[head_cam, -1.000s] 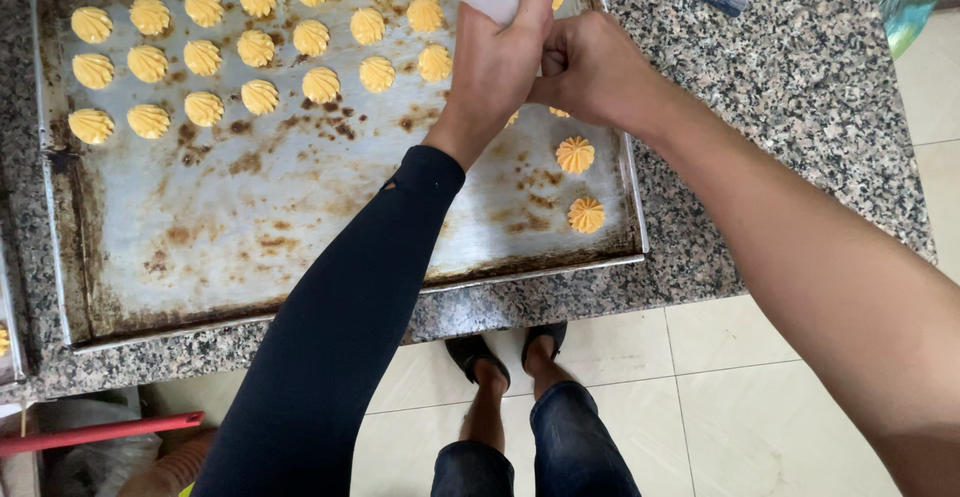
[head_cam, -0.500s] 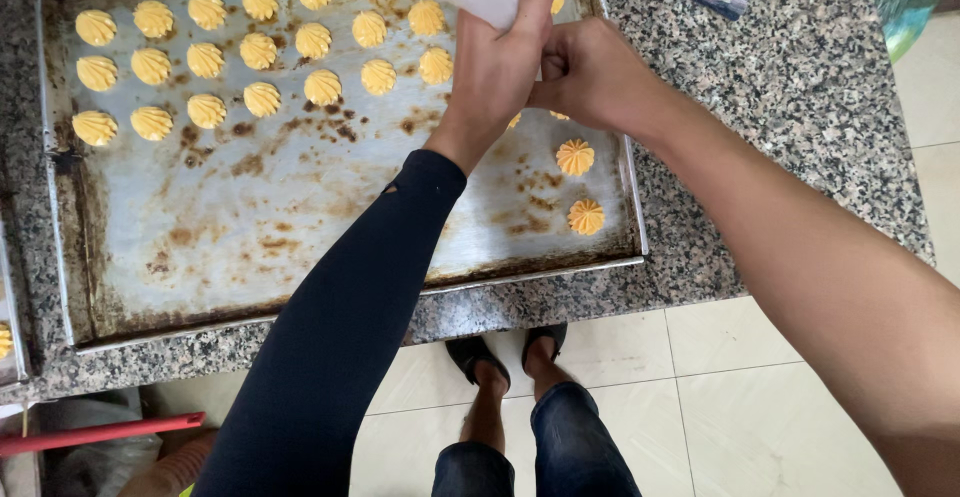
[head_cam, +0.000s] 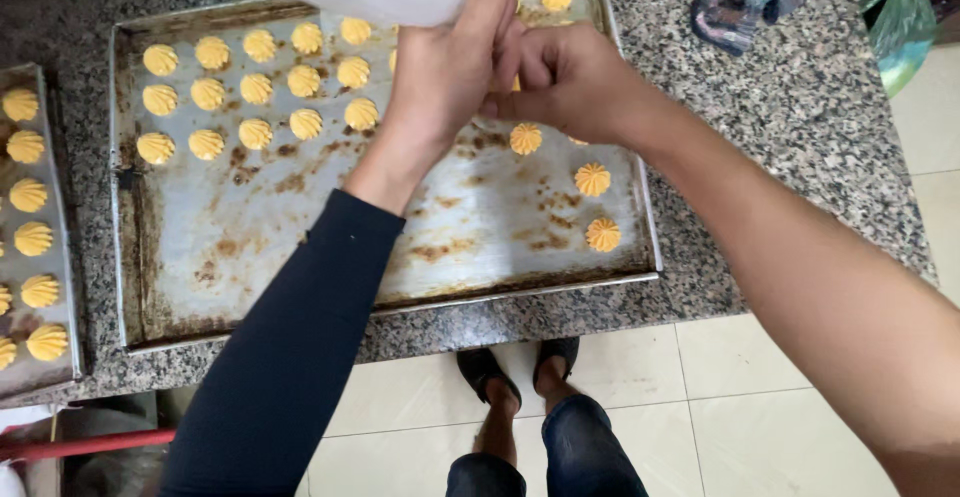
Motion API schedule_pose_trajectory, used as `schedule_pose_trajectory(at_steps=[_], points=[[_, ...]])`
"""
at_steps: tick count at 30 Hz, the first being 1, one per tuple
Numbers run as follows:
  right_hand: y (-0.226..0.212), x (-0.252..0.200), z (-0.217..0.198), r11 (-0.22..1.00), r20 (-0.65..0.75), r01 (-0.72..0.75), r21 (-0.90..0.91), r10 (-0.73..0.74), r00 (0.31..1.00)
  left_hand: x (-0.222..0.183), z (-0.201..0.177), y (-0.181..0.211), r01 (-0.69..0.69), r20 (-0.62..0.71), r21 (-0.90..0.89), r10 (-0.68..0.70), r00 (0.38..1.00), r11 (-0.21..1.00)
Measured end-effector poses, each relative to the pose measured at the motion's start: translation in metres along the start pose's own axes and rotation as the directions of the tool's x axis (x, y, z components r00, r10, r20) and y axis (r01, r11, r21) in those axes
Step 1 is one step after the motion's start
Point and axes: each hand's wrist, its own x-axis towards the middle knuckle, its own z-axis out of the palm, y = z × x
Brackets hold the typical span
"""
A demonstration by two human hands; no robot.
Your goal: The person fills a piping bag with yellow dough and pipes decorative cookies onto a baking tray.
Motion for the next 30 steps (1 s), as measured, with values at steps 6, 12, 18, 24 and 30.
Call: schedule_pose_trajectory(at_steps=[6,12,18,24,30], points=[[0.023,0.013,0.023,0.984,0.032,-0.146,-0.105,0.150,0.988,-0.010,-0.013,-0.035,0.163,-0.140,-0.083,-0.174,0.975,0.983],[0.038,0.016,0.037,0.956,0.027,-0.198,-0.217,0.209,0.978,-0.016,-0.014,-0.069,0.094,-0.101,-0.029,-0.097,0.990,0.995],[0.055,0.016,0.042,0.957,0.032,-0.143,-0.250,0.156,0.987,-0.019,-0.011,-0.085,0.104,-0.066,-0.145,-0.115,0.991,0.984],[0.066,0.018,0.045,0.938,-0.001,-0.182,-0.294,0.190,0.982,-0.018,-0.009,-0.090,0.095,-0.088,-0.047,-0.099,0.991,0.994],[0.070,0.018,0.047,0.941,0.011,-0.187,-0.283,0.198,0.980,-0.018,-0.009,-0.092,0.056,-0.102,0.025,-0.053,0.993,0.998]])
